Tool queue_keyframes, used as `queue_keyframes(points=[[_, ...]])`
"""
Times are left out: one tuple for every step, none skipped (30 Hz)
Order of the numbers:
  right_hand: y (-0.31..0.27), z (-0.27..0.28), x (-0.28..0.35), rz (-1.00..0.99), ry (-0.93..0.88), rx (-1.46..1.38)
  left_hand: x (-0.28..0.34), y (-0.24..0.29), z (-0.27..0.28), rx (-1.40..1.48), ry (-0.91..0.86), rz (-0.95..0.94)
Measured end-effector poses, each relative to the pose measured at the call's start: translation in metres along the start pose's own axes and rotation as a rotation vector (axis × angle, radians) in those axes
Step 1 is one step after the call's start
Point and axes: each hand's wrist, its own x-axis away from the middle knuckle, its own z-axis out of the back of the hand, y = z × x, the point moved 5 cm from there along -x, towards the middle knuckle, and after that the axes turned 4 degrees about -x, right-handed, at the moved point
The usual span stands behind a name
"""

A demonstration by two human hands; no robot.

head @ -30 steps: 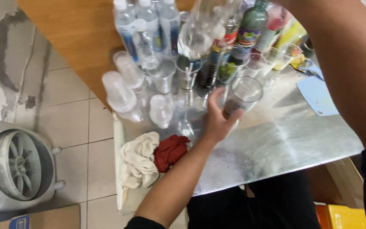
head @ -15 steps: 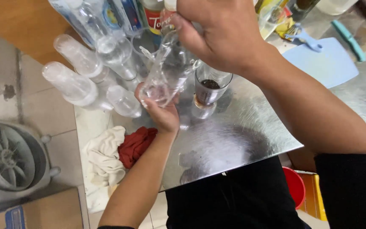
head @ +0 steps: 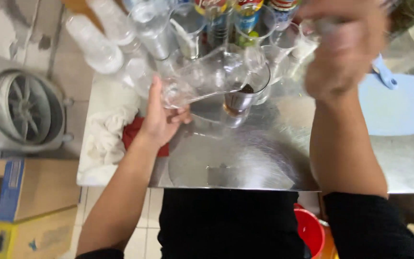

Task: The person scoops ice into a shaker, adds a dark liquid, and shakes the mixture. They then wipe the shaker with a cloth and pour the drink into a plastic cup.

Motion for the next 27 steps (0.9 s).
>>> queue_keyframes(points=[[0.017, 0.018, 0.014, -0.058, 0.206, -0.093, 0.006, 0.007, 0.006, -0.087, 0.115, -0.075], [0.006, 0.02, 0.004, -0.054, 0.201, -0.116, 0.012, 0.009, 0.006, -0.077, 0.13, -0.089], [0.002, 0.025, -0.005, -0.22, 0.244, -0.081, 0.018, 0.017, 0.009, -0.173, 0.222, -0.177], [-0.001, 0.031, -0.012, -0.388, 0.282, -0.044, 0.024, 0.024, 0.012, -0.269, 0.317, -0.264], [0.0, 0.039, -0.01, -0.384, 0.277, -0.05, 0.028, 0.028, 0.014, -0.263, 0.321, -0.269], [0.003, 0.048, -0.007, -0.408, 0.308, -0.102, 0.034, 0.033, 0.019, -0.361, 0.399, -0.279], [0.009, 0.056, -0.006, -0.426, 0.341, -0.152, 0.036, 0.043, 0.022, -0.461, 0.475, -0.292], [0.034, 0.076, 0.008, -0.417, 0.338, -0.156, 0.042, 0.053, 0.014, -0.456, 0.475, -0.301], [0.042, 0.1, 0.023, -0.177, 0.398, 0.253, 0.051, 0.06, 0.008, -0.571, 0.49, -0.276], [0.049, 0.116, 0.039, 0.09, 0.41, 0.621, 0.06, 0.068, 0.002, -0.687, 0.504, -0.249], [0.039, 0.119, 0.034, 0.091, 0.416, 0.619, 0.06, 0.071, 0.002, -0.69, 0.507, -0.254], [0.045, 0.127, 0.03, -0.185, 0.446, 0.318, 0.061, 0.076, 0.002, -0.705, 0.515, -0.27], [0.05, 0.127, 0.029, -0.444, 0.43, -0.019, 0.062, 0.081, 0.002, -0.721, 0.523, -0.285], [0.047, 0.132, 0.029, -0.442, 0.435, -0.021, 0.06, 0.084, 0.004, -0.726, 0.525, -0.289], [0.045, 0.132, 0.027, -0.455, 0.329, 0.014, 0.056, 0.086, 0.006, -0.739, 0.523, -0.296], [0.043, 0.133, 0.026, -0.467, 0.223, 0.049, 0.053, 0.089, 0.009, -0.753, 0.521, -0.303], [0.044, 0.136, 0.029, -0.469, 0.224, 0.051, 0.055, 0.092, 0.005, -0.755, 0.519, -0.301], [0.047, 0.14, 0.033, -0.511, 0.233, 0.095, 0.056, 0.094, 0.001, -0.789, 0.509, -0.28], [0.049, 0.145, 0.036, -0.552, 0.241, 0.14, 0.057, 0.096, -0.004, -0.82, 0.498, -0.26], [0.05, 0.148, 0.038, -0.553, 0.241, 0.142, 0.055, 0.096, 0.0, -0.82, 0.496, -0.258], [0.051, 0.153, 0.041, -0.587, 0.299, 0.124, 0.053, 0.096, 0.003, -0.811, 0.484, -0.265], [0.053, 0.158, 0.044, -0.621, 0.358, 0.105, 0.051, 0.097, 0.006, -0.803, 0.472, -0.272], [0.05, 0.158, 0.043, -0.62, 0.359, 0.106, 0.053, 0.099, 0.003, -0.803, 0.471, -0.273], [0.044, 0.155, 0.039, -0.564, 0.274, 0.131, 0.056, 0.102, -0.002, -0.853, 0.457, -0.291], [0.038, 0.151, 0.035, -0.506, 0.191, 0.156, 0.059, 0.105, -0.008, -0.903, 0.442, -0.31], [0.037, 0.149, 0.033, -0.506, 0.193, 0.157, 0.058, 0.107, -0.007, -0.905, 0.441, -0.311], [0.038, 0.148, 0.032, -0.542, 0.217, 0.158, 0.057, 0.108, -0.008, -0.913, 0.416, -0.321]])
